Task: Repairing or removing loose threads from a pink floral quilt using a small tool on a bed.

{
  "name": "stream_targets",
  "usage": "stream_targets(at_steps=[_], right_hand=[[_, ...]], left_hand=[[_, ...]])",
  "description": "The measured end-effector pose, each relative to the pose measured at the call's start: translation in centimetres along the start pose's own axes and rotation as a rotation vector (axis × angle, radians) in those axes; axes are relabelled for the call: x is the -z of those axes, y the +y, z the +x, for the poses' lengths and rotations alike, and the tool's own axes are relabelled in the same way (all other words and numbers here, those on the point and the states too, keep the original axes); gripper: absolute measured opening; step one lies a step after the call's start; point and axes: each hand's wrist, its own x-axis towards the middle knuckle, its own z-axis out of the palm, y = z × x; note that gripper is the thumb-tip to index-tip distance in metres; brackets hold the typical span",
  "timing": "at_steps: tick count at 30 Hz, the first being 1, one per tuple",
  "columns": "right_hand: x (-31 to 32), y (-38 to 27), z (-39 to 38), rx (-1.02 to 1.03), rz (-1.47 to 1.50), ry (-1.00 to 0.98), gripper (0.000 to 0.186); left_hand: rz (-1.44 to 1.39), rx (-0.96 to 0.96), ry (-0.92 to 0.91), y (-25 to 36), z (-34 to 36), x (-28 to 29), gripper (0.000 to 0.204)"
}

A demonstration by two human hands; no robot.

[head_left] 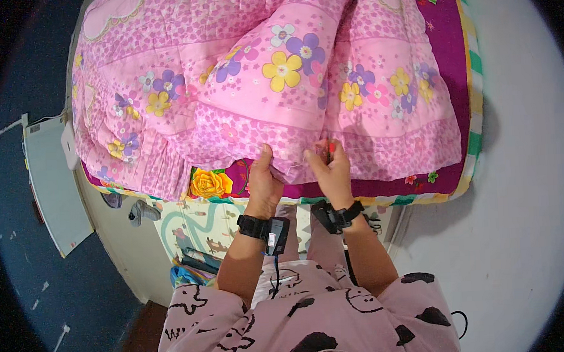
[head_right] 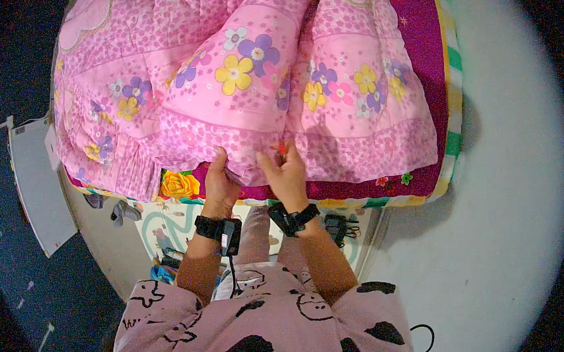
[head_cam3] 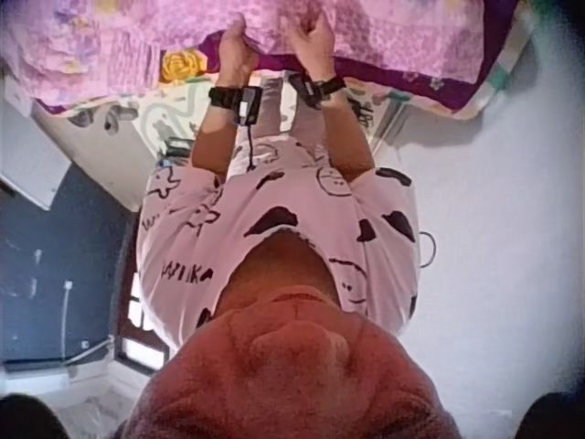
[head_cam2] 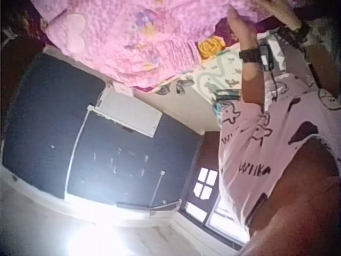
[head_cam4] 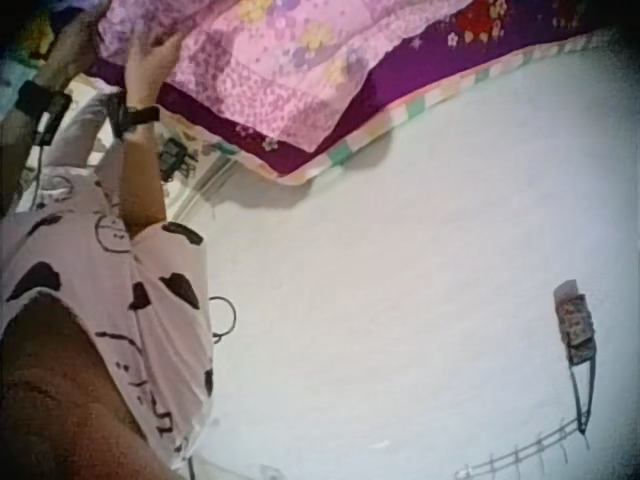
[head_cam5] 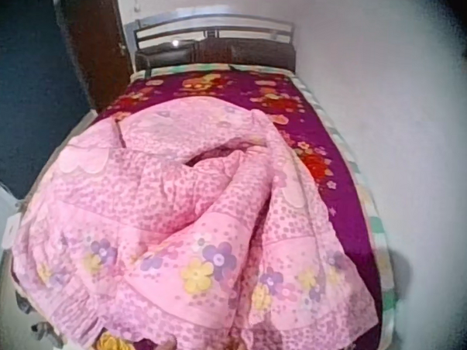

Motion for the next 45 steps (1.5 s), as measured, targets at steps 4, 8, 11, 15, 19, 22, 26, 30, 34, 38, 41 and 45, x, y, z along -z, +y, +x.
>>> stream_targets(at_steps=[4, 8, 11, 15, 19, 22, 26, 30, 34, 38, 41, 45], right_hand=[[0.0, 1.4, -0.7, -0.070, 0.056, -0.108, 0.035], [-1.2, 1.6, -1.0, -0.110, 0.191, -0.134, 0.029], [-1.0, 1.8, -1.0, -0.289, 0.382, -0.157, 0.022], [0.3, 2.2, -0.8, -0.431, 0.749, -0.236, 0.013], [0.9, 2.4, -0.5, -0.369, 0.960, -0.205, 0.010], [0.8, 2.1, 0.1, -0.304, 1.040, -0.163, 0.010], [0.7, 2.4, 1.3, -0.324, 1.259, -0.019, 0.009], [1.2, 2.2, 1.1, -0.248, 1.437, -0.057, 0.006], [2.3, 3.4, 0.3, -0.235, 1.429, -0.216, 0.002], [2.3, 2.4, -0.4, -0.171, 1.274, -0.192, 0.012], [2.6, 1.4, -0.3, -0.060, 0.774, -0.002, 0.014], [4.4, 1.4, 0.2, 0.026, 0.677, 0.391, 0.019]], left_hand=[[-0.064, -0.019, 0.005, -0.4, 0.4, 0.2, 0.043], [-0.048, -0.009, -0.026, -0.7, 0.7, 0.7, 0.043], [-0.056, -0.010, -0.033, -0.5, 0.7, 0.7, 0.043], [-0.094, -0.003, 0.011, -0.1, 0.4, 0.2, 0.040], [-0.098, -0.018, 0.046, -0.5, 0.7, 0.6, 0.039], [-0.112, -0.002, 0.012, -0.6, 0.7, 0.7, 0.040], [-0.053, -0.004, 0.078, -0.4, 0.2, -0.3, 0.040], [-0.074, 0.009, 0.108, -0.5, 0.2, -0.8, 0.039], [-0.033, -0.033, 0.082, -1.0, 0.8, -0.1, 0.038], [-0.001, -0.069, 0.114, -1.1, 0.8, 0.0, 0.037], [0.054, -0.059, 0.075, -1.1, 0.4, 0.2, 0.038], [-0.011, -0.074, -0.011, -0.8, -0.8, -1.5, 0.040]])
